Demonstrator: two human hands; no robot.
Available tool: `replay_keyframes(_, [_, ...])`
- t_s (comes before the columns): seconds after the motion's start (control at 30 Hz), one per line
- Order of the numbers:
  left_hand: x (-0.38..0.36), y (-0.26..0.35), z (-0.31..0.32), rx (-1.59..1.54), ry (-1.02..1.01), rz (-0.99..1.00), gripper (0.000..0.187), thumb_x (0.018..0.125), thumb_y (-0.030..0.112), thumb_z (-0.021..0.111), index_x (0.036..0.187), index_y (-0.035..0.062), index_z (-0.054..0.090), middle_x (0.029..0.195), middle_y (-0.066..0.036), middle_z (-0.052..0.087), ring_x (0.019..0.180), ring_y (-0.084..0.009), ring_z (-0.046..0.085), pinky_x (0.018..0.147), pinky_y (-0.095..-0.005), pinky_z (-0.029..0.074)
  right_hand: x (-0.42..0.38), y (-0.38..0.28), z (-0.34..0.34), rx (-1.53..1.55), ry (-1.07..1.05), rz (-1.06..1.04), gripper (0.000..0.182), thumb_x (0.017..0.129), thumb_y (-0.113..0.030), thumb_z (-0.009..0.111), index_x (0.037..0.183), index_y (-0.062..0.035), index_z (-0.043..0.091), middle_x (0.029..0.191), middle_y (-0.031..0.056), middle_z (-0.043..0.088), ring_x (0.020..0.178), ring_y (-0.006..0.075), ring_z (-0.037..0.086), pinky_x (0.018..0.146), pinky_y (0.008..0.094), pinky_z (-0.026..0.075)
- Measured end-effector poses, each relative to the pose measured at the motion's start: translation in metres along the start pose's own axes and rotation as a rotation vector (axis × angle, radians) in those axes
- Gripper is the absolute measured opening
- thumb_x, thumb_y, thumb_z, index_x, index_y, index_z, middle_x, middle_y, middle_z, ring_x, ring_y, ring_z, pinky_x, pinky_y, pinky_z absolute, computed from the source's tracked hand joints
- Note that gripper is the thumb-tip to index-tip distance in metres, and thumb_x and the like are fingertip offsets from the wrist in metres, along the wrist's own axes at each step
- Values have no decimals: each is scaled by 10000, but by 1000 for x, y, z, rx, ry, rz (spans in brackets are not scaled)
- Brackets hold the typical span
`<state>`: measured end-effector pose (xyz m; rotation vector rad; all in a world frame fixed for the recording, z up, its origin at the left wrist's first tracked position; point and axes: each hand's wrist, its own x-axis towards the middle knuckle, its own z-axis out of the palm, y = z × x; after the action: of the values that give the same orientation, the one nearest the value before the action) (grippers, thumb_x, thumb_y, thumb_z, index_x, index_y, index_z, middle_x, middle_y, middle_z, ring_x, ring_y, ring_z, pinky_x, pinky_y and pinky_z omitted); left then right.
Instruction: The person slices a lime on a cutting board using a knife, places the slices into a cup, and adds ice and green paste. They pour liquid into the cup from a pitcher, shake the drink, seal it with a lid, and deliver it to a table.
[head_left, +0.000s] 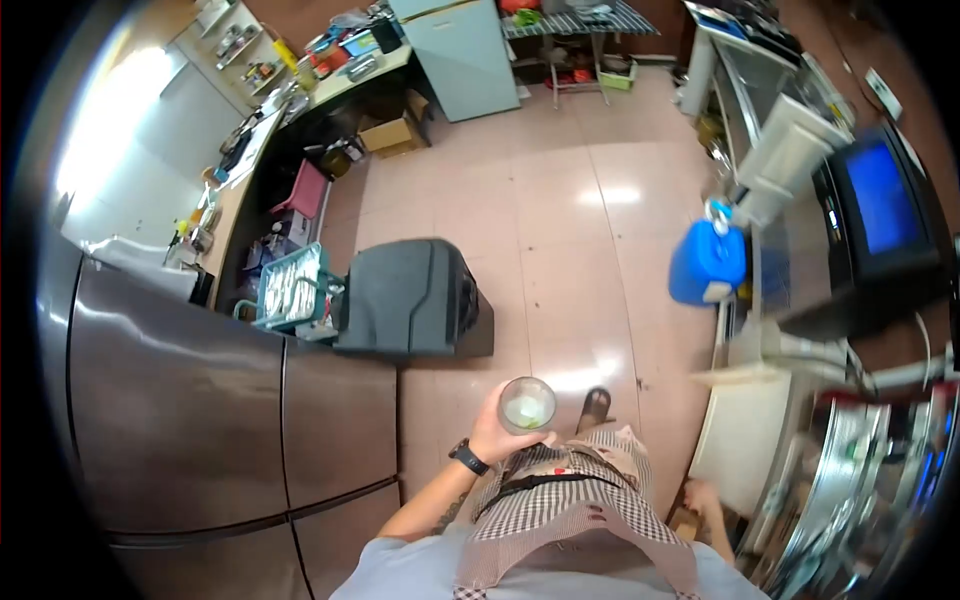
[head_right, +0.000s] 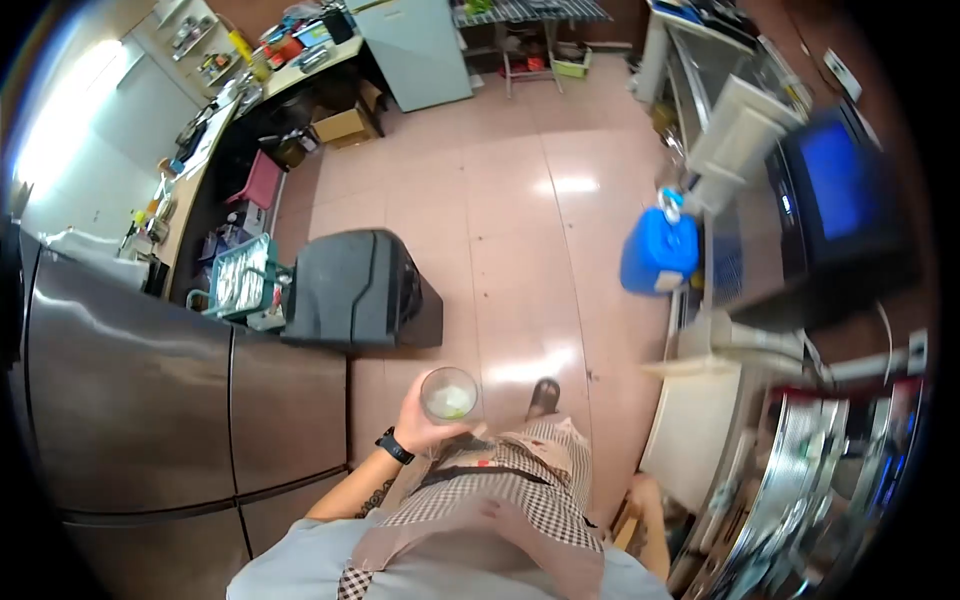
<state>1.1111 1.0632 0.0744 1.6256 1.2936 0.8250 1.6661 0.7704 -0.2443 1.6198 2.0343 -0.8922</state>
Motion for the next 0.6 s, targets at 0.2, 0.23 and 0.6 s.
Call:
replay_keyframes(0.2, [188,-18,-73,20,300,-37,963,598,271,964,1381,0,474,1274,-165,608,1189,-297,610,1046,-414,481,303,47,-465,902,566,220,175,998,-200,587,973,-50,675,742,25,659,611,118,611,508,299,485])
replay_keyframes(0.23, [224,-12,-86,-8,327,-86,955,609,224,949,1400,7,460,1271,-135,603,1202,-272,596,1053,-413,477,349,43,-528,804,679,107,211,991,-187,600,1081,-21,694,803,43,680,649,121,622,533,300,503])
replay_keyframes(0.6, [724,-82,-382,-977,601,143,781,870,378,723,1476,1,405,1326,-142,603,1228,-267,594,1057,-415,477,667,-69,-757,1046,-1,139,140,960,-130,592,969,-35,696,691,30,610,586,147,589,475,319,484])
